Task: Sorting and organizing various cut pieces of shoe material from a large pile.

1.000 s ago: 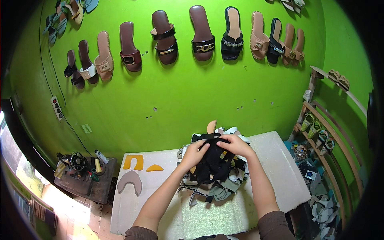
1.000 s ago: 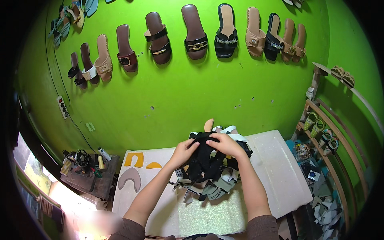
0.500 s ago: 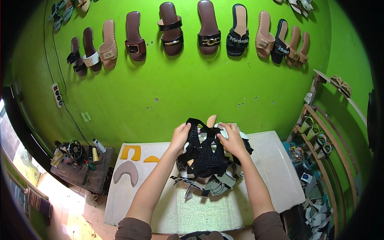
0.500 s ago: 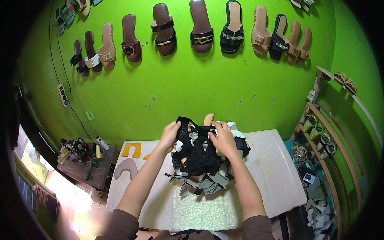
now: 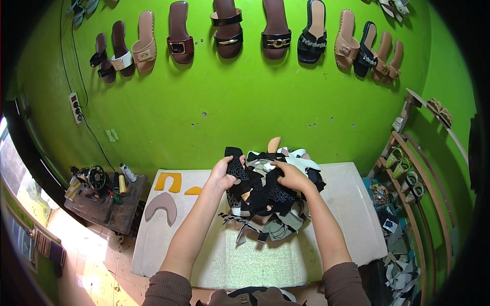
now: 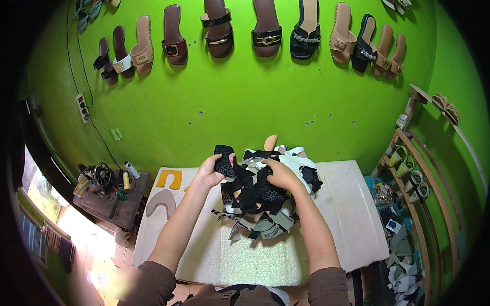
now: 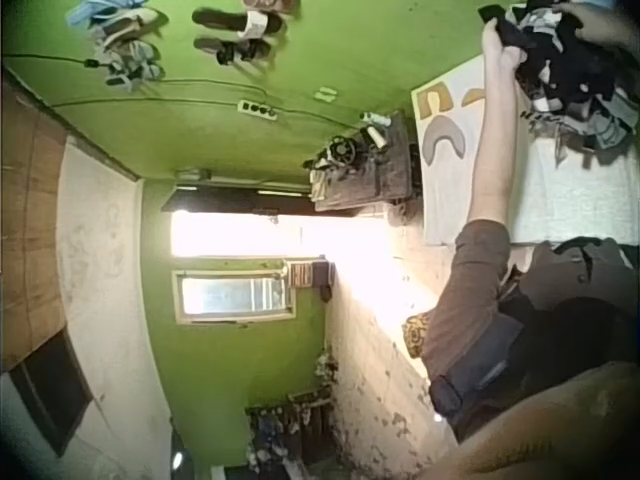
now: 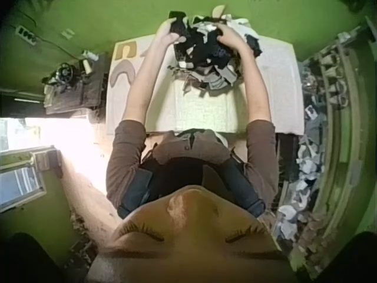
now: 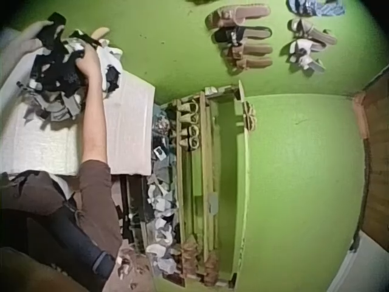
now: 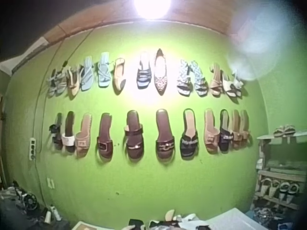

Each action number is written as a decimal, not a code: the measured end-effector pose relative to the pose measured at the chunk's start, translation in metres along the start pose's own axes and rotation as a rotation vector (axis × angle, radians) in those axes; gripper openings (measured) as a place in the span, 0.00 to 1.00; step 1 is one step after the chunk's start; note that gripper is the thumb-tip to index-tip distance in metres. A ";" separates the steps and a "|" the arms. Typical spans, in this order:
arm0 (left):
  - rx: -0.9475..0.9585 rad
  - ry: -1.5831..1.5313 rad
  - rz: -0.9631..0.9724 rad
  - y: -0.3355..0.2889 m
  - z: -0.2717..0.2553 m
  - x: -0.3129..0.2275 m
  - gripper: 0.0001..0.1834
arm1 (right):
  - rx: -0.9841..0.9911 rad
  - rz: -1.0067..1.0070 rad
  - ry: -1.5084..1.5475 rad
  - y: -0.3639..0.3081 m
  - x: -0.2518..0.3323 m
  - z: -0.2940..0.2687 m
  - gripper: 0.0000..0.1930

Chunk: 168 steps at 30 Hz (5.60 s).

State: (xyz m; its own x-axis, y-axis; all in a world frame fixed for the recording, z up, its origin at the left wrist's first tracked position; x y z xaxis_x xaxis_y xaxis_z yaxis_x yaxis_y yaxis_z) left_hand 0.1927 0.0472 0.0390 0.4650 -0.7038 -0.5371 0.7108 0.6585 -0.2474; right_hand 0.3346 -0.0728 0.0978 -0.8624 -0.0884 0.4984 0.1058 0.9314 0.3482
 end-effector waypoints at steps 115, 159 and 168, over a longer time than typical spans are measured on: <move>-0.530 1.907 0.420 -0.243 -0.411 -0.145 0.10 | 0.228 0.455 0.072 -0.049 0.223 0.448 0.13; -0.546 2.206 0.459 -0.258 -0.391 -0.131 0.32 | 0.067 0.143 -0.011 -0.057 0.278 0.444 0.28; -0.585 2.196 0.399 -0.258 -0.399 -0.119 0.28 | 0.216 0.064 -0.219 -0.065 0.263 0.479 0.27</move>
State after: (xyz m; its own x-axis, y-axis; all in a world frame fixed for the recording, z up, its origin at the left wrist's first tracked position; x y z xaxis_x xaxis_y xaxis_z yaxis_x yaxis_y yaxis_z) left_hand -0.2562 0.0680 -0.1545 -0.8686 0.4236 -0.2570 0.3980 0.9055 0.1473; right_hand -0.1358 0.0130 -0.1741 -0.9460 0.0288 0.3230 0.0756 0.9882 0.1334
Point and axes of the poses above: each hand's wrist, its own y-axis towards the middle knuckle, its own z-axis out of the palm, x = y × z, the point moved 10 cm from there along y, towards the middle knuckle, and after that the axes turned 1 degree about -y, right-handed, at the moved point
